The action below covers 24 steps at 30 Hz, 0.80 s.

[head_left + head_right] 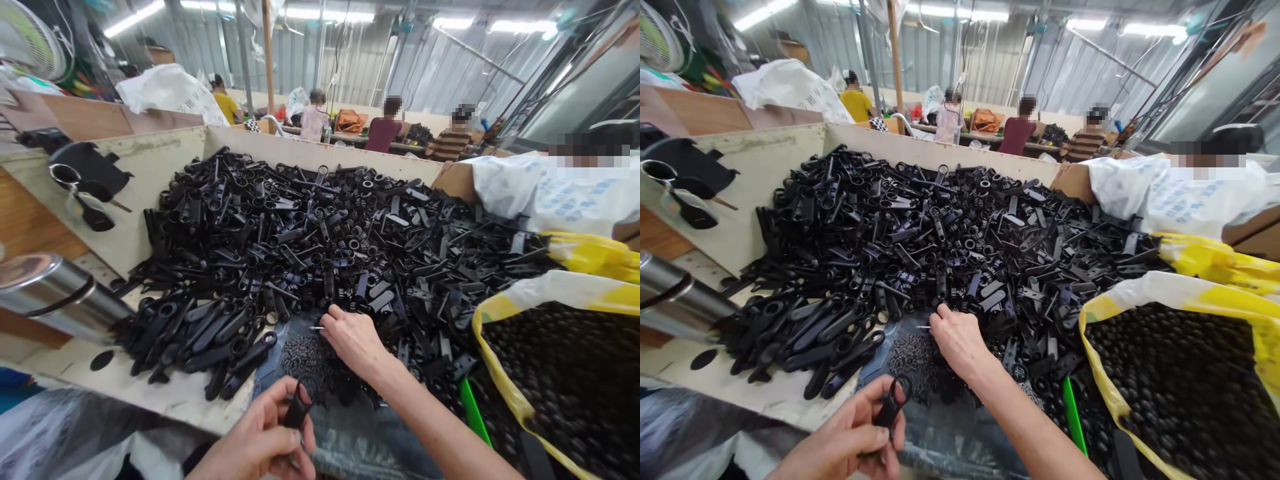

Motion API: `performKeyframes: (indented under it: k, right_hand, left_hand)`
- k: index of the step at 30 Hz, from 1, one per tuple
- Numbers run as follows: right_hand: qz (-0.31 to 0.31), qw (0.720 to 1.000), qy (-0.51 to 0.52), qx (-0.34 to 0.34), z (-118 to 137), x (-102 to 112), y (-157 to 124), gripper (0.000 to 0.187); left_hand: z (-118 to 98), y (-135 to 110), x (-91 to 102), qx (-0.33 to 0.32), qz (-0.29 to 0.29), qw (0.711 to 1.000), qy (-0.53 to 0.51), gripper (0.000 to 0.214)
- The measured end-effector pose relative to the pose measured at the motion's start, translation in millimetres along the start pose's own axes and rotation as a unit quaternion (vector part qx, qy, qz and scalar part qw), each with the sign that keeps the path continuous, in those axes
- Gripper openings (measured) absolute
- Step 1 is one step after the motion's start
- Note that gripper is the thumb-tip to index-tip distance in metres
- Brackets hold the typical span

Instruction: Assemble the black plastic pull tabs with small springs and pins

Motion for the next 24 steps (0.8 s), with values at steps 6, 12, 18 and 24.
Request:
performKeyframes:
  k: [6,12,18,24]
  right_hand:
    - [-0.003,0.984,0.177,-0.015,-5,3,-35,0.021]
    - [0.05,0.755,0.643,-0.12,9,-40,-97,0.048]
    - [-0.065,0.771,0.612,-0.16,9,-62,-122,0.05]
    - [-0.195,0.89,0.41,-0.046,14,-29,-140,0.019]
  left_hand:
    - [-13,0,9.1,-0.079,-0.133,0.988,-0.007,0.047]
    - [-5,8,-20.0,-0.107,-0.112,0.986,-0.064,0.056]
    - [7,13,-17.8,-0.166,-0.19,0.968,0.012,0.065]
    - [23,11,-20.2,-0.159,-0.161,0.973,0.045,0.066]
Point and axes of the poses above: each hand's wrist, its own y-axis towards the middle knuckle, its own x-axis out of the back of the hand, z = x × y, the point moved 7 cm from there along y, towards the middle knuckle
